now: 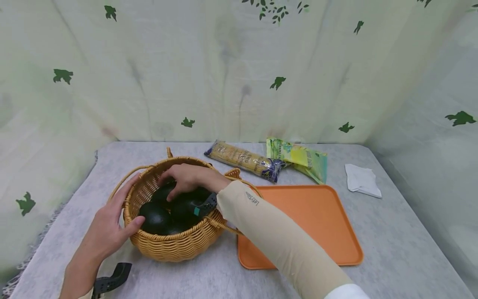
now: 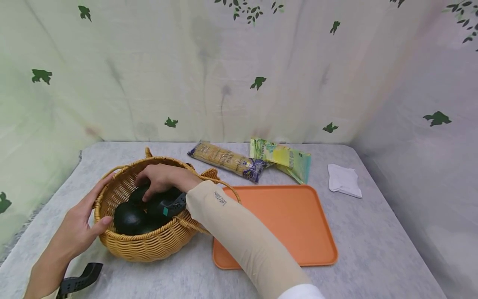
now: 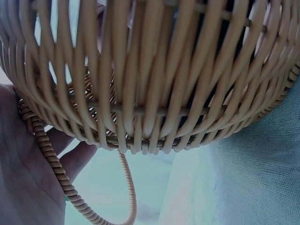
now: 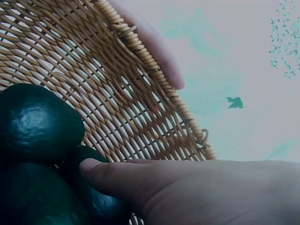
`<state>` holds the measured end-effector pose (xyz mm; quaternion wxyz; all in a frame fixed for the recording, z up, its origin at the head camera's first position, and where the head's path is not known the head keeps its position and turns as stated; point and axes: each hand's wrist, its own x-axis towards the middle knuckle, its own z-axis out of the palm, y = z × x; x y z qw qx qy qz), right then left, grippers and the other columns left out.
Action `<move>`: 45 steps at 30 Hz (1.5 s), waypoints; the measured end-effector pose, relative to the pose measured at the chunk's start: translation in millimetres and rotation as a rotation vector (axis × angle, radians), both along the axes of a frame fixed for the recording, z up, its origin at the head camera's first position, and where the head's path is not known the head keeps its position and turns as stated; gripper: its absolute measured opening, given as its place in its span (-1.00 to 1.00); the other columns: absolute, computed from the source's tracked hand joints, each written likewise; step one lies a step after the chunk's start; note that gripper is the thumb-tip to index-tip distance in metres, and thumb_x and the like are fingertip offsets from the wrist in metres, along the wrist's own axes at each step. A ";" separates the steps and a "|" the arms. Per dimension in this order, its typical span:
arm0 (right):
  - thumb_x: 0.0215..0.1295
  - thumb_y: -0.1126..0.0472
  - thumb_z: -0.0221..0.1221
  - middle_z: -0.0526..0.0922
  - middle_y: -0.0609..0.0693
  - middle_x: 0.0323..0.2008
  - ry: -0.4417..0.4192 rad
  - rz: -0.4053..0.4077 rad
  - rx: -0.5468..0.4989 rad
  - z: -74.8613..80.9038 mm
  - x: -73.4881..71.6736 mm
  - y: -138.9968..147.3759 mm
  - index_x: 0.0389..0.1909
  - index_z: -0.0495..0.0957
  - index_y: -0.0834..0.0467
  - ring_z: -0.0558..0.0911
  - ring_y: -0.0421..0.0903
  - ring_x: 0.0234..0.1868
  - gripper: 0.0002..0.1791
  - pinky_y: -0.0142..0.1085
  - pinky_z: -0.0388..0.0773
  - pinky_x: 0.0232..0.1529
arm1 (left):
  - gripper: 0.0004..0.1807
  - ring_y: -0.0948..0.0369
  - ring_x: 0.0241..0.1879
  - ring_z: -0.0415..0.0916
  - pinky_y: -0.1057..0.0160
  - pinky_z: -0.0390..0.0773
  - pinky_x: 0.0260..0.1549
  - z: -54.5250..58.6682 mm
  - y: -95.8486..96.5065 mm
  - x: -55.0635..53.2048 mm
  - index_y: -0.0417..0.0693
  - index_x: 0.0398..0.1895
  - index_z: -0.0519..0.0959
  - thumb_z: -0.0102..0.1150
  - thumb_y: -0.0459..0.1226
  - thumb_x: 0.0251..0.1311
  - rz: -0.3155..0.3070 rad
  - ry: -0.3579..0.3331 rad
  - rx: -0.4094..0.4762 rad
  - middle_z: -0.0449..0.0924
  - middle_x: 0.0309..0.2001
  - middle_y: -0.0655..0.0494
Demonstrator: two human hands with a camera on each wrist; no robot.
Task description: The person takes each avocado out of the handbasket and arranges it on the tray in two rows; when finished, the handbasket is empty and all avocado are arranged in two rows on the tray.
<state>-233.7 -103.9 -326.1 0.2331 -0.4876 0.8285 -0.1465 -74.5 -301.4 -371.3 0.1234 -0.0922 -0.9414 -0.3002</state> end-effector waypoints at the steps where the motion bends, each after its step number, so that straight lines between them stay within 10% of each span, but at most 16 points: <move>1: 0.38 0.05 0.32 0.53 -0.06 0.37 -0.008 -0.005 0.010 0.0 -0.2 0.0 0.43 0.47 0.03 0.49 -0.19 0.33 -0.38 -0.49 0.34 0.26 | 0.01 -0.37 0.30 0.36 -0.60 0.33 0.01 0.3 0.4 0.1 0.41 0.68 -0.04 0.26 -0.06 0.20 0.000 0.000 -0.001 0.21 0.56 -0.16; 9: 0.41 -0.05 0.27 0.38 -0.04 0.50 -0.017 -0.083 0.141 2.0 0.6 -0.3 0.56 0.28 0.05 0.37 -0.16 0.47 -0.23 -0.41 0.30 0.37 | 0.00 -0.35 0.29 0.38 -0.60 0.34 0.00 -0.3 0.8 0.2 0.41 0.68 -0.03 0.26 -0.09 0.20 -0.008 0.011 0.010 0.23 0.55 -0.17; 15: 0.40 0.05 0.30 0.44 -0.10 0.45 -0.148 -0.102 0.069 1.1 2.1 0.9 0.49 0.41 -0.04 0.41 -0.22 0.40 -0.34 -0.47 0.33 0.27 | 0.01 -0.35 0.30 0.37 -0.61 0.33 0.01 -0.5 0.3 -0.1 0.40 0.68 -0.03 0.27 -0.07 0.20 -0.002 0.003 0.002 0.23 0.55 -0.16; 29: 0.37 0.09 0.33 0.56 -0.02 0.35 -0.147 -0.111 0.001 -0.5 0.7 -0.6 0.45 0.45 0.04 0.52 -0.20 0.28 -0.36 -0.48 0.42 0.17 | -0.01 -0.36 0.29 0.38 -0.60 0.35 0.00 1.6 1.5 1.7 0.42 0.68 -0.03 0.24 -0.09 0.23 -0.006 0.006 0.007 0.24 0.54 -0.18; 45: 0.40 0.07 0.30 0.49 -0.08 0.41 -0.126 0.069 -0.027 -0.9 -2.1 -0.6 0.45 0.45 -0.02 0.43 -0.21 0.41 -0.39 -0.49 0.30 0.32 | -0.01 -0.37 0.27 0.40 -0.60 0.37 -0.02 1.3 1.6 1.1 0.39 0.68 -0.04 0.23 -0.09 0.22 -0.005 0.004 0.000 0.26 0.52 -0.23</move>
